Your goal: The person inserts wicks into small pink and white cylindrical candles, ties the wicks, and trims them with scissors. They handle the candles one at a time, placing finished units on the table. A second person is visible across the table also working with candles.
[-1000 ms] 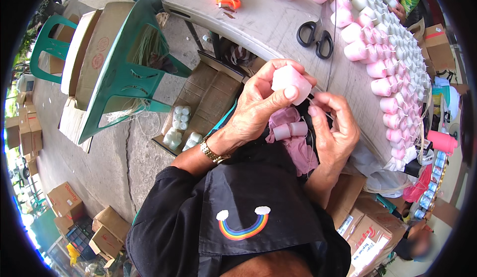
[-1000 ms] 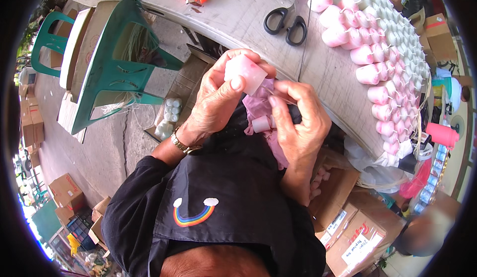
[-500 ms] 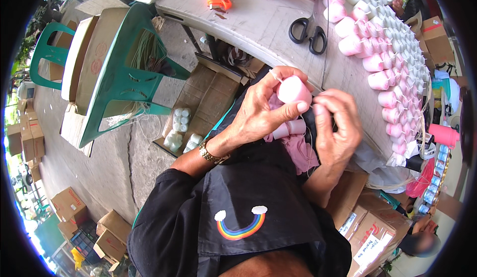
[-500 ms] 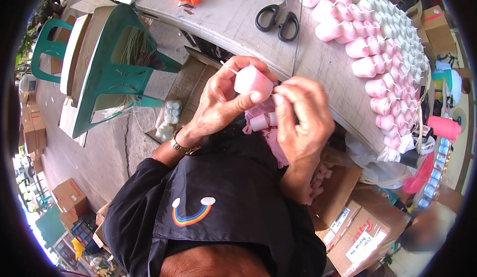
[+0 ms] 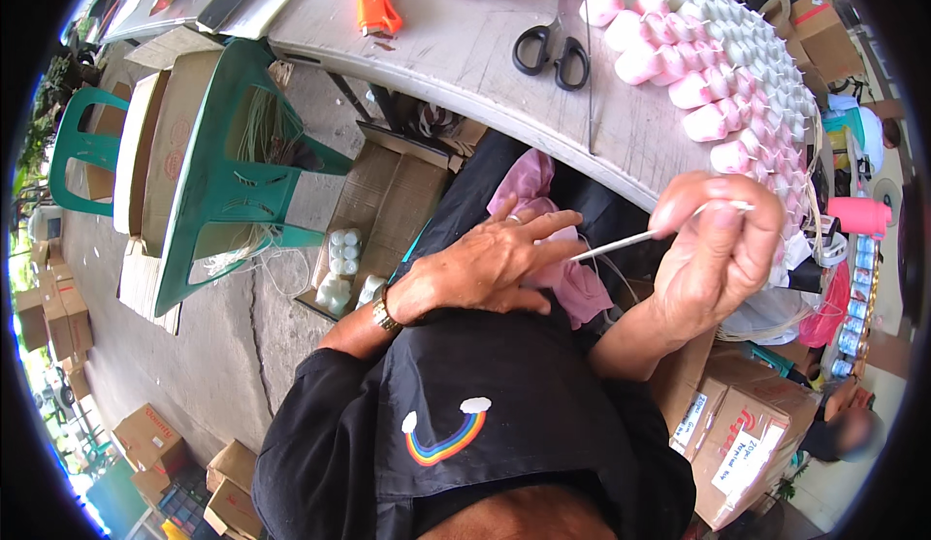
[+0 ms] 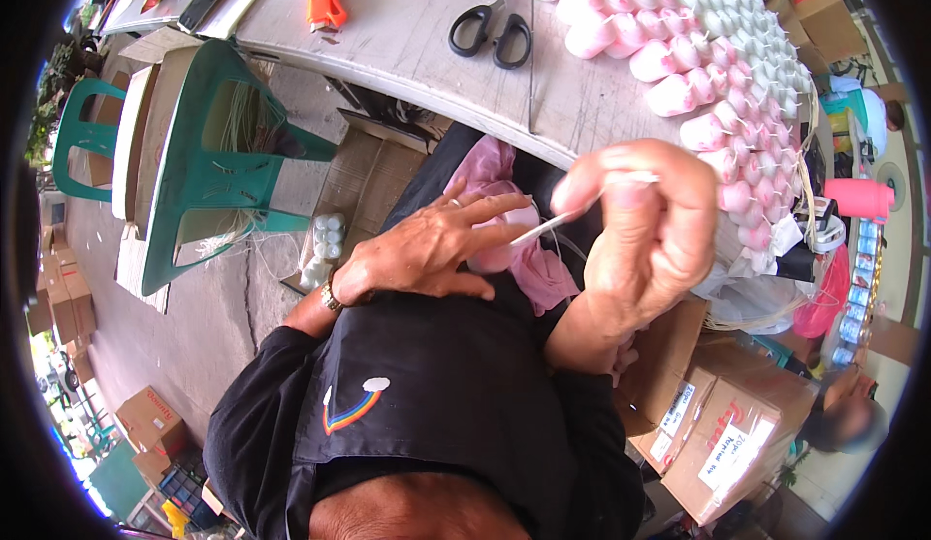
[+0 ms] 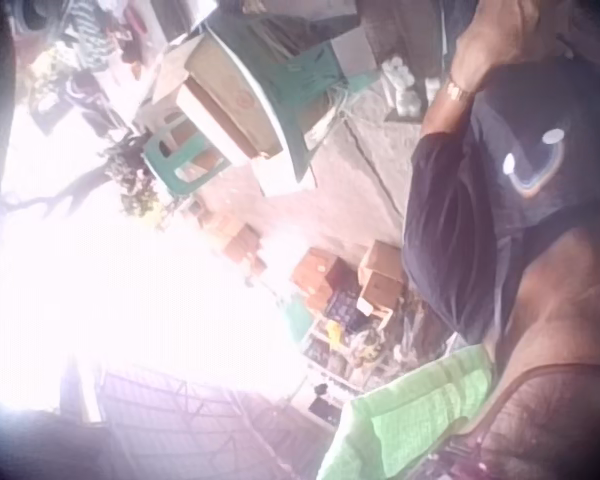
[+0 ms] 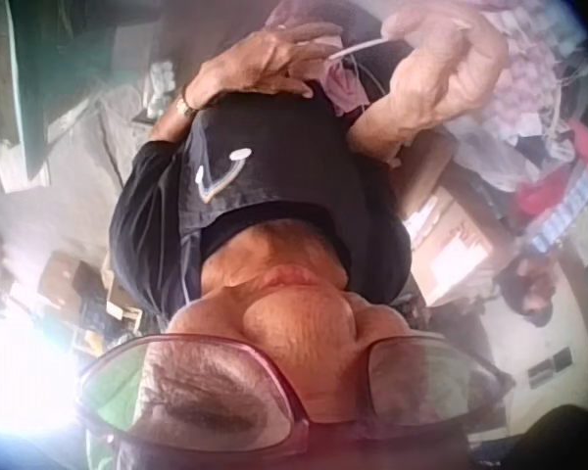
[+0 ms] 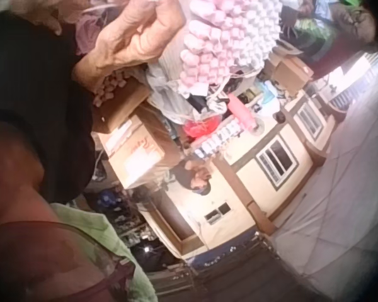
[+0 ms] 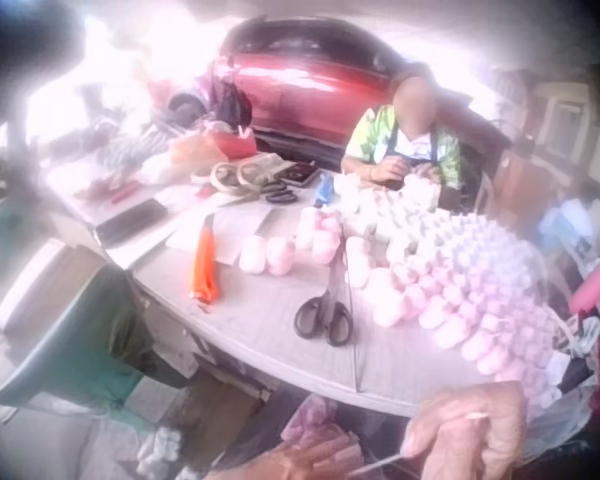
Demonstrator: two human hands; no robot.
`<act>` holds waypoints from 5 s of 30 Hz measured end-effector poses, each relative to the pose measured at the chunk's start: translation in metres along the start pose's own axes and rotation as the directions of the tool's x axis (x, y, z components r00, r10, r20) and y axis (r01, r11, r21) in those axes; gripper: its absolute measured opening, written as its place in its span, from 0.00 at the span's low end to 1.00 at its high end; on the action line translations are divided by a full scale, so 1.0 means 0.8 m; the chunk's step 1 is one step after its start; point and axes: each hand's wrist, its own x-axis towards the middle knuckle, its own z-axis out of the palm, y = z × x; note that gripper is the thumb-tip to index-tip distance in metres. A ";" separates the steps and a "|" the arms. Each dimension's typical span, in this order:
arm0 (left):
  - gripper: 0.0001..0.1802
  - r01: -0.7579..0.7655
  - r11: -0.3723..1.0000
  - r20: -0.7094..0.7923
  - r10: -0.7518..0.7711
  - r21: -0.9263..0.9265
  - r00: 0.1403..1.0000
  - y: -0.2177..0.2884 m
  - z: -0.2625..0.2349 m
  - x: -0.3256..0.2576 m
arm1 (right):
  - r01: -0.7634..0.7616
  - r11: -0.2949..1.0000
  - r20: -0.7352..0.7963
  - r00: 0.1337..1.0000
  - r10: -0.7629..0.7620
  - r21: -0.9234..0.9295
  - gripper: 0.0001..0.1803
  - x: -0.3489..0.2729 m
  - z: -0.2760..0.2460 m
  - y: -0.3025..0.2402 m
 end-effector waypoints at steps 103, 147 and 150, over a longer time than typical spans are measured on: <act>0.34 -0.209 -0.097 -0.176 -0.273 -0.973 0.946 -0.037 0.003 0.003 | 0.278 0.733 0.265 0.954 -0.137 -0.621 0.09 -0.049 0.033 0.042; 0.32 -0.268 0.239 -0.343 -0.371 -0.933 0.863 -0.036 -0.002 0.010 | 0.019 0.873 0.170 0.983 0.073 -0.487 0.07 -0.045 0.021 0.054; 0.36 -0.292 0.277 -0.376 -0.330 -0.916 0.866 -0.039 -0.007 0.007 | -0.066 0.893 0.159 0.976 0.152 -0.446 0.06 -0.042 0.010 0.046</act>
